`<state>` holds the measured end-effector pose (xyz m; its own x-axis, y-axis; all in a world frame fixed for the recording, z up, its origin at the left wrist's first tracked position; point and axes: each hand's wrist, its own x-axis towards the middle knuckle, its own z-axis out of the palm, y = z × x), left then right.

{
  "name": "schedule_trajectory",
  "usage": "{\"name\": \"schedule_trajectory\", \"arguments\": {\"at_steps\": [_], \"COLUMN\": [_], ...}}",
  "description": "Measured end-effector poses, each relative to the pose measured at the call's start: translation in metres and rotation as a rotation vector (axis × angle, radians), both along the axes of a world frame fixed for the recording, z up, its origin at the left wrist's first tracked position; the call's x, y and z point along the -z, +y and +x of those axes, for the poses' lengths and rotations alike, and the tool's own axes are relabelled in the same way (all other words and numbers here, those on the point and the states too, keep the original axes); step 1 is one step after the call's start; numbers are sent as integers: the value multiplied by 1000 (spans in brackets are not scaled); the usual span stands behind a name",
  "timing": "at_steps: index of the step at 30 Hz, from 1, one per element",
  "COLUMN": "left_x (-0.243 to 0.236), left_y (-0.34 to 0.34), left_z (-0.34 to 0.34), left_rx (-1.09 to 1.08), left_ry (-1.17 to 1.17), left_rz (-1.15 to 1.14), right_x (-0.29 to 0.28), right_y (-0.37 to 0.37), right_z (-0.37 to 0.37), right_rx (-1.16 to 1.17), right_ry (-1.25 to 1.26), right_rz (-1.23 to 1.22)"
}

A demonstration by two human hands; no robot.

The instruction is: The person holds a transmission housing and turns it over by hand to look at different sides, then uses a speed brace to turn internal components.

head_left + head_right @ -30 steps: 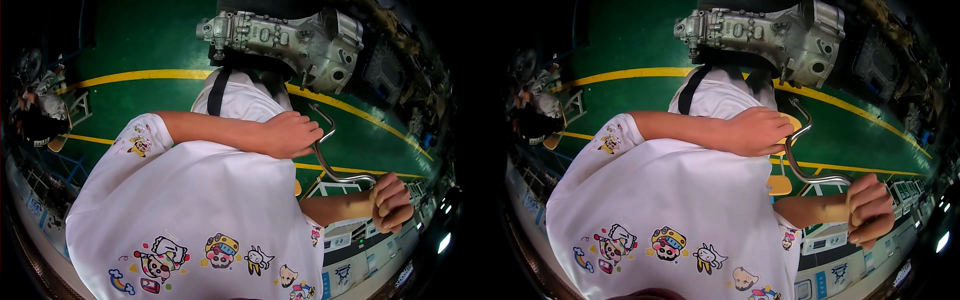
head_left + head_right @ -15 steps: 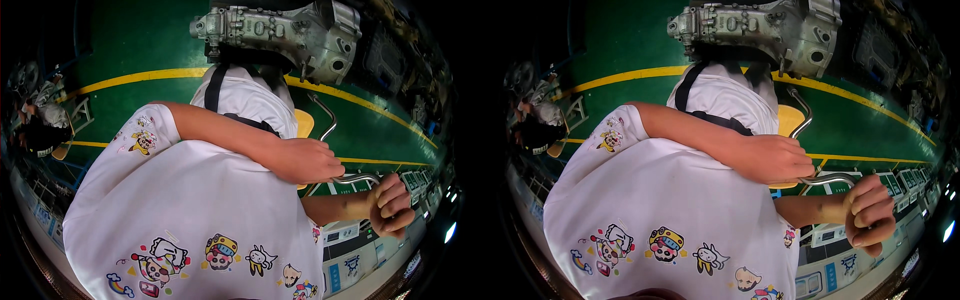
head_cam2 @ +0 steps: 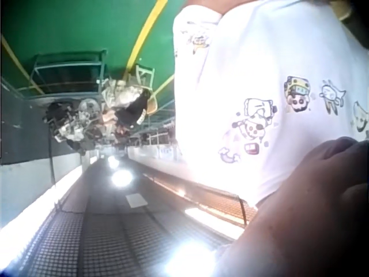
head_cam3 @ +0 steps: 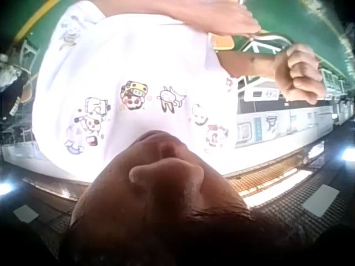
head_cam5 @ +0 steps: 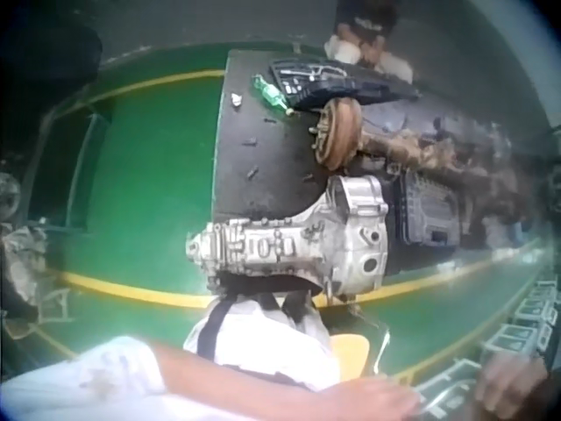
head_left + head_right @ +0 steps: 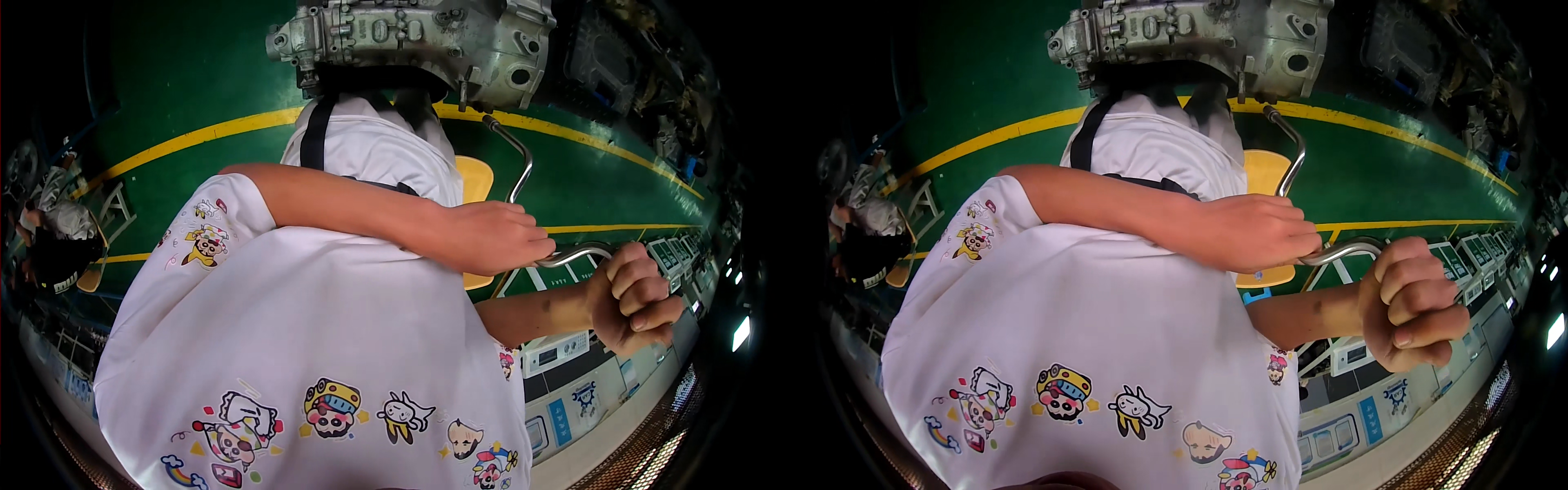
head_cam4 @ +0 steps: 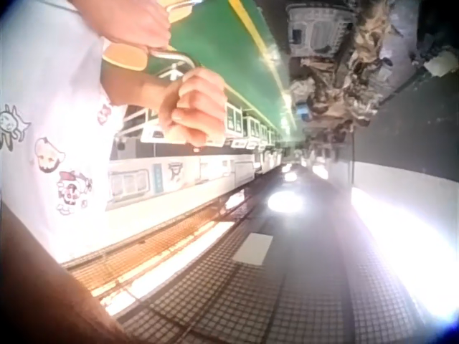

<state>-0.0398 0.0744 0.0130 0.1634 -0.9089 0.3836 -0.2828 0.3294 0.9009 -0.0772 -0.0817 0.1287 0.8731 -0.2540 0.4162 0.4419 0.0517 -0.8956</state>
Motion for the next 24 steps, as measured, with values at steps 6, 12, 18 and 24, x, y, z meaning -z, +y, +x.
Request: {"name": "schedule_trajectory", "arguments": {"at_steps": [6, 12, 18, 24], "left_x": [9, 16, 25, 32], "left_y": [0, 2, 5, -82], "left_z": [4, 17, 37, 71], "left_rx": [4, 31, -143, -758], "left_ry": [7, 78, 81, -132], "left_rz": [19, 111, 37, -59], "right_x": [10, 23, 23, 12], "right_y": [1, -1, -4, 20], "right_z": [4, 11, 5, 9], "right_rx": [-21, -46, 118, 16], "right_ry": [-13, 6, 98, 188], "right_rz": [15, 50, -23, -114]}}
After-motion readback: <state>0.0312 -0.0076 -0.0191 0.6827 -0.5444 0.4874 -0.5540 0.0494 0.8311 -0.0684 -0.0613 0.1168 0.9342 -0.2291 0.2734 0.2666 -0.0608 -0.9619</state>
